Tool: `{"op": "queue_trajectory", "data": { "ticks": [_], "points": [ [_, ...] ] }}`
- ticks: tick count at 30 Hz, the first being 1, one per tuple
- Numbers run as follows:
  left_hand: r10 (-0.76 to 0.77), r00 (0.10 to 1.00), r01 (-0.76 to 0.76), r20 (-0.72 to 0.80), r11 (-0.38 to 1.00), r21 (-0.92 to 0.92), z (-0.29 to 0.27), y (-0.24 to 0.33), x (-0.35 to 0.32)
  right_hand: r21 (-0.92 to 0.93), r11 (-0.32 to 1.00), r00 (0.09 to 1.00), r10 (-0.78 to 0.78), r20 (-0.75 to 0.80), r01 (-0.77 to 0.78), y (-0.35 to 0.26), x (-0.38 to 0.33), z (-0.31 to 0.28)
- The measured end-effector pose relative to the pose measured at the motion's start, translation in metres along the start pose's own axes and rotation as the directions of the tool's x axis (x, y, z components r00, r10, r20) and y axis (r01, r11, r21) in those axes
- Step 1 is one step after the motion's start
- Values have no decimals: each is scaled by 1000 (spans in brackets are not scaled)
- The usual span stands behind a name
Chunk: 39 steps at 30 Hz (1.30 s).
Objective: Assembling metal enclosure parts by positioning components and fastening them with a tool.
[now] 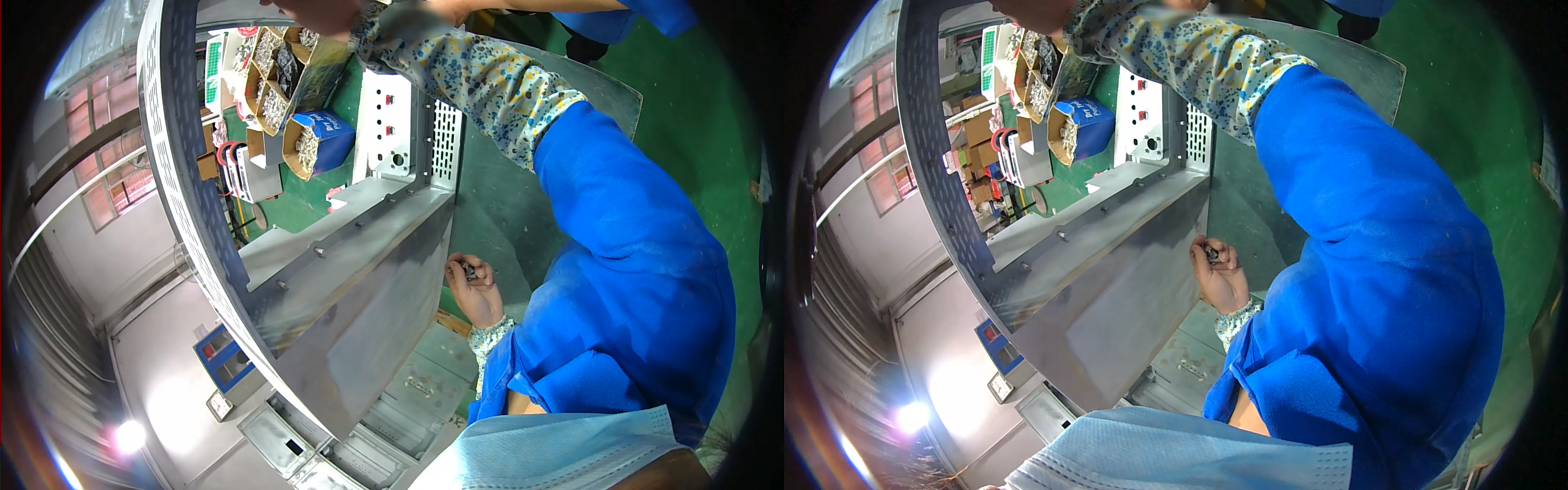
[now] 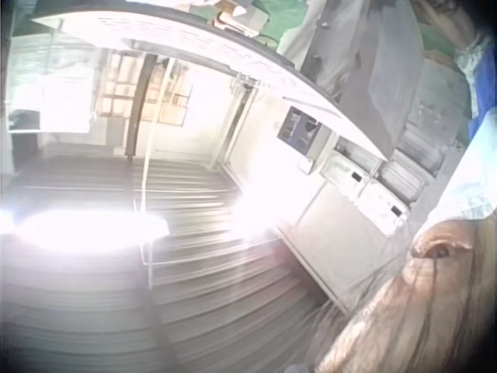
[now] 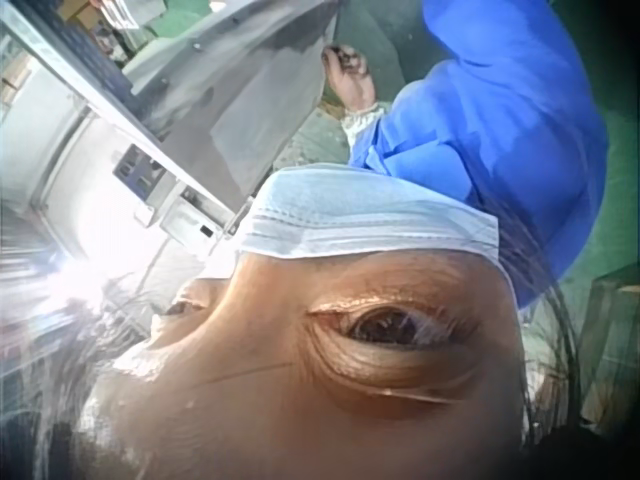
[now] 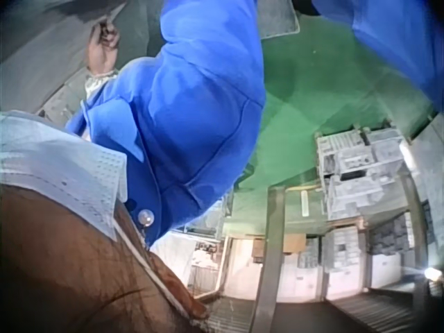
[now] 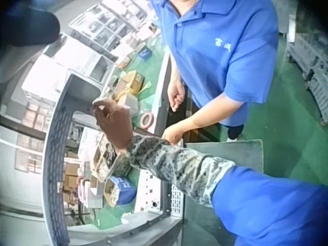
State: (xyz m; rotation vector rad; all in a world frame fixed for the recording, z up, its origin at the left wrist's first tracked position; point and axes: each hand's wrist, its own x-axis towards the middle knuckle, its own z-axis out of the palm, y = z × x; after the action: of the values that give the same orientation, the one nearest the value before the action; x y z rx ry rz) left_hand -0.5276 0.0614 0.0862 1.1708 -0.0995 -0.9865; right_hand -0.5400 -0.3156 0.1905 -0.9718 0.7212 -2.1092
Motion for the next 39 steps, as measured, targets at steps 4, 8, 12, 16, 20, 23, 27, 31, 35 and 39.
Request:
{"op": "queue_trajectory", "data": {
  "ticks": [4,8,12,16,20,23,27,31,35,39],
  "points": [
    [-12,1000,13,27,1000,-26,-2,0,1,-30,998,998,-52,-23,51,6,4,3],
    [-34,999,34,32,999,-9,1,0,-1,14,997,997,-72,-39,73,7,4,1],
    [-33,999,34,35,999,-22,-1,1,-1,-763,628,977,210,-28,-157,-35,6,11],
    [-36,997,40,68,998,-53,-4,-1,-1,-25,997,997,-71,-10,71,1,4,2],
    [-36,998,40,57,998,-56,-2,-1,-2,-17,990,988,-143,-56,142,9,6,4],
    [-21,999,24,47,998,-63,-5,2,-1,-729,646,950,313,-18,-226,-45,8,20],
    [-40,998,40,39,999,-21,-4,0,-3,-59,998,1000,4,-13,-5,0,6,6],
    [-47,999,46,23,999,12,-2,0,-5,-178,976,991,-134,-20,128,12,13,12],
    [-44,998,44,50,999,-4,-3,1,-4,-222,970,995,-100,2,98,0,11,15],
    [-55,997,55,50,998,-4,0,1,-6,-210,972,993,-89,77,104,7,18,8]
  ]
}}
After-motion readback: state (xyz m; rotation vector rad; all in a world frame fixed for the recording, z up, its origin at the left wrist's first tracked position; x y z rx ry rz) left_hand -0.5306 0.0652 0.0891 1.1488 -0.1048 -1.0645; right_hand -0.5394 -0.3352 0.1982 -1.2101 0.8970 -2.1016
